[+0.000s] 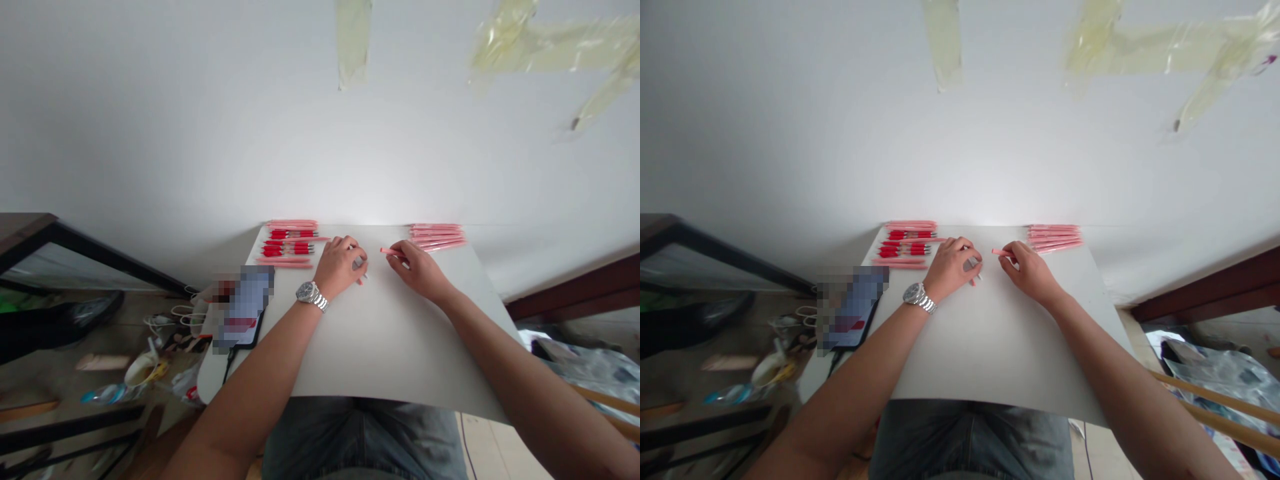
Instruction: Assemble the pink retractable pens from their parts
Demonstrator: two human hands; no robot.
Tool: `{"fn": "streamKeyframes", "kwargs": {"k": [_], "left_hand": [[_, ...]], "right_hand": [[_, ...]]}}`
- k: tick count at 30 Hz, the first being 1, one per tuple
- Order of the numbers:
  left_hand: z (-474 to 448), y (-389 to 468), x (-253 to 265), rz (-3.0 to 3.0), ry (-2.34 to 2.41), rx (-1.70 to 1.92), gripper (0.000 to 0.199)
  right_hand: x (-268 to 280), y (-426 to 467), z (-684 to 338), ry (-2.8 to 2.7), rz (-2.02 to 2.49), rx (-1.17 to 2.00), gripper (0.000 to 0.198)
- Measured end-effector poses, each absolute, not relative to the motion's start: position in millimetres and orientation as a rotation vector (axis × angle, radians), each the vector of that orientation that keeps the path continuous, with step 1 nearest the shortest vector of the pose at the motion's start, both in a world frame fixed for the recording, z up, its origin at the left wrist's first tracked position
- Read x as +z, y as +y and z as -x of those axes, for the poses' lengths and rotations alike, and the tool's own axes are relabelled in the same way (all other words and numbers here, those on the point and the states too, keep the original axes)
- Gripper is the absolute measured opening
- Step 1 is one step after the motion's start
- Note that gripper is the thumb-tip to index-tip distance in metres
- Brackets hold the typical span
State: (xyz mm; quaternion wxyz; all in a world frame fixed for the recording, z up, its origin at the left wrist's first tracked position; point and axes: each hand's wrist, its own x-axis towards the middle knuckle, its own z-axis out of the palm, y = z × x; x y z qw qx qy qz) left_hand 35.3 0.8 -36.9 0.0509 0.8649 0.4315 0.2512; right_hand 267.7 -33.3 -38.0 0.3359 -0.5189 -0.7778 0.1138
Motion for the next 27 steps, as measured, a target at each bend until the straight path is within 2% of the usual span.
{"fn": "streamKeyframes", "kwargs": {"k": [13, 27], "left_hand": [[-35.5, 1.8, -39.4, -2.604, 1.32, 0.752, 0.015], [-35.1, 3.4, -43.8, -2.535, 1.35, 0.788, 0.014]], "right_hand": [[-38.7, -32.8, -267.8, -2.033, 1.342, 0.301, 0.014], [-38.8, -33.2, -267.7, -2.037, 1.35, 0.306, 0.013]]}}
